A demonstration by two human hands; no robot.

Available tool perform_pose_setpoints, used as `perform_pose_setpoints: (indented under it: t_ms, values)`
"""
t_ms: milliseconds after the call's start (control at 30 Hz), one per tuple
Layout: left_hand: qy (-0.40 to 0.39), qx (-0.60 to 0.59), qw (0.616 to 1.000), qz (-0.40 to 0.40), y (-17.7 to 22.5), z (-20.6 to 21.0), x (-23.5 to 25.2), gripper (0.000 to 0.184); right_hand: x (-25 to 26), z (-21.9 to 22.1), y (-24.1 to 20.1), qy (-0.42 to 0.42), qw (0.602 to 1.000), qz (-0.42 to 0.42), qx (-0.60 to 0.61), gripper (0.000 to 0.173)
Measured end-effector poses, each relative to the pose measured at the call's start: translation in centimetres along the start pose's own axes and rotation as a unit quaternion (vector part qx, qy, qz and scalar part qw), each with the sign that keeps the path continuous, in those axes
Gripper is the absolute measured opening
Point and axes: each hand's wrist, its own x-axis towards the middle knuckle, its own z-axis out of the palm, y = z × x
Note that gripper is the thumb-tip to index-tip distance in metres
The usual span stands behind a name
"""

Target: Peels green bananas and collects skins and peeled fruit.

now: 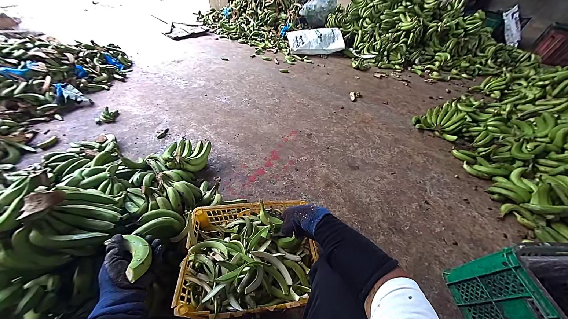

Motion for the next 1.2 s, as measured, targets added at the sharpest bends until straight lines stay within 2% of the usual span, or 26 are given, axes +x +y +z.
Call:
perform_pose_setpoints:
  t_ms: [500,667,867,967,1067,1200]
  values:
    - [-0.012,-0.006,1.0,0.003,0.1,0.0,-0.1,0.041,-0.2,-0.1,-0.2,0.004,1.0,0.005,0.011,0.04]
    - [0.008,0.016,0.999,0.028,-0.9,1.0,-0.2,0.045,-0.3,-0.3,-1.1,0.065,0.998,-0.009,0.015,0.04]
    - [0.028,0.187,0.982,0.0,-5.3,3.8,-2.8,0.062,-0.2,2.3,-6.2,0.183,0.979,-0.087,-0.031,0.044]
    - [0.029,0.282,0.958,0.053,-6.5,5.7,-2.9,0.062,-0.5,4.3,-9.3,0.22,0.968,-0.12,-0.002,0.048]
    - [0.051,0.385,0.912,0.132,-5.6,8.5,-4.3,0.059,-1.4,5.8,-11.4,0.225,0.965,-0.13,0.028,0.051]
    - [0.023,0.337,0.915,0.222,-5.2,10.0,-5.6,0.052,-2.8,6.8,-12.6,0.229,0.965,-0.124,0.023,0.053]
